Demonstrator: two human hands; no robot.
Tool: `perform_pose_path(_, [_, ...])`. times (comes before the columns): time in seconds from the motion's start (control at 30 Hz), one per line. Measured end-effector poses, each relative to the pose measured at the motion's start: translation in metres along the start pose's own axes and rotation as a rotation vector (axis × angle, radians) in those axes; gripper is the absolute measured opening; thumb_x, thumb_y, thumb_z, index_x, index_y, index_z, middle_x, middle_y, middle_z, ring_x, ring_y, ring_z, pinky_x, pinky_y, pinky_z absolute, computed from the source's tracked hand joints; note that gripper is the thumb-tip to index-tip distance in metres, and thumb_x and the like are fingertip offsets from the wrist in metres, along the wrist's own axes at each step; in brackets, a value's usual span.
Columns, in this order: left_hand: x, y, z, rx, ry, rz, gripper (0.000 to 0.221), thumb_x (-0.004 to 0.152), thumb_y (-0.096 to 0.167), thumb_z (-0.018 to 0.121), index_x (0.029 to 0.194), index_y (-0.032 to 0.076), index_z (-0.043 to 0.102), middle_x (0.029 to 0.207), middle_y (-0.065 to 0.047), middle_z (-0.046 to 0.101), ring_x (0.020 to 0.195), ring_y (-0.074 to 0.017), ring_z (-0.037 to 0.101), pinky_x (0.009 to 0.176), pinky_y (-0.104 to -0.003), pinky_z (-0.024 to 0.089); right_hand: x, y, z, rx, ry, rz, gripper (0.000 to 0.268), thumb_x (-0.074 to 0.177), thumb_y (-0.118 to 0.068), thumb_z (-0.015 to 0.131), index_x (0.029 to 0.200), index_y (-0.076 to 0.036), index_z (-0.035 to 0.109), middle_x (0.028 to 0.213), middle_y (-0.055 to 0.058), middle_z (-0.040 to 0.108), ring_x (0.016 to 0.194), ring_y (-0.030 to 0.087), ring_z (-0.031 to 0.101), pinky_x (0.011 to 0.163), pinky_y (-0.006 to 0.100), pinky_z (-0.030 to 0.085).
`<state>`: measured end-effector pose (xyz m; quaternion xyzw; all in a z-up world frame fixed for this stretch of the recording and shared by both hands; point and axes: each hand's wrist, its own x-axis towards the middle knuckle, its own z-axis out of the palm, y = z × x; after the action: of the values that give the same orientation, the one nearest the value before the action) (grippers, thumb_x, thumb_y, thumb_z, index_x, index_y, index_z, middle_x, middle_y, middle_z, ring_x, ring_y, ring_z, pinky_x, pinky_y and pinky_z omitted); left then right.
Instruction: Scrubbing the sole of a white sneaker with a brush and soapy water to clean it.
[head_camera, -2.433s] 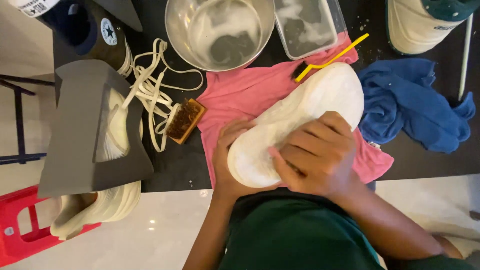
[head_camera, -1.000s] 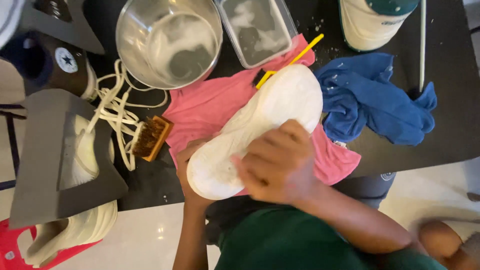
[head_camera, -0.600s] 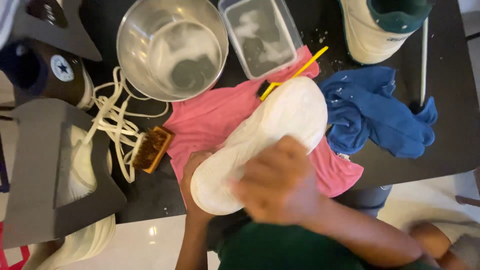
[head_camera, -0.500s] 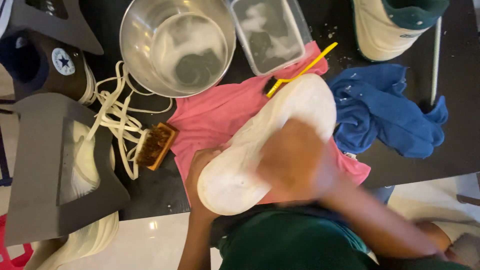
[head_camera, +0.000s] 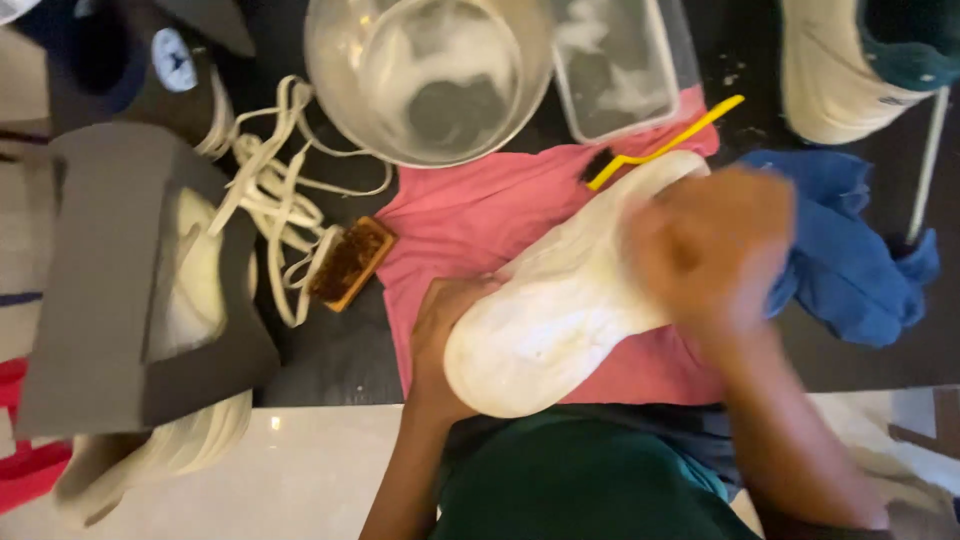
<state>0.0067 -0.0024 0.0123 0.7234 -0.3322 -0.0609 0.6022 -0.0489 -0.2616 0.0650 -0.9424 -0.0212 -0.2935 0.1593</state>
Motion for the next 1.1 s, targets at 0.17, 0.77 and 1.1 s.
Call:
perform_pose_path(0.17, [0.004, 0.0, 0.002, -0.014, 0.039, 0.035, 0.081, 0.068, 0.041, 0.092, 0.134, 0.01, 0.057, 0.128, -0.011, 0.064, 0.118, -0.0275, 0.062, 0.103, -0.042, 0.053, 0.023, -0.048, -0.011, 0.126, -0.001, -0.061, 0.03, 0.095, -0.006, 0.06, 0.066, -0.01, 0.052, 0.069, 0.008, 0.059, 0.059, 0.03, 0.041, 0.063, 0.048, 0.027])
perform_pose_path(0.77, [0.002, 0.006, 0.0, 0.063, 0.008, 0.149, 0.081, 0.071, 0.042, 0.092, 0.134, 0.007, 0.054, 0.132, -0.013, 0.065, 0.118, -0.0323, 0.063, 0.101, -0.046, 0.052, 0.019, -0.022, -0.026, 0.143, 0.036, -0.157, 0.054, 0.103, -0.007, 0.056, 0.055, -0.013, 0.033, 0.055, 0.005, 0.025, 0.048, 0.026, 0.018, 0.051, 0.044, 0.014])
perform_pose_path(1.1, [-0.008, 0.002, 0.003, 0.062, 0.007, 0.129, 0.079, 0.068, 0.041, 0.092, 0.132, 0.012, 0.056, 0.132, -0.008, 0.066, 0.117, -0.0283, 0.063, 0.1, -0.04, 0.052, -0.004, -0.043, -0.026, 0.134, -0.004, -0.207, 0.038, 0.094, -0.015, 0.069, 0.059, -0.016, 0.054, 0.067, -0.002, 0.065, 0.059, 0.021, 0.054, 0.062, 0.041, 0.033])
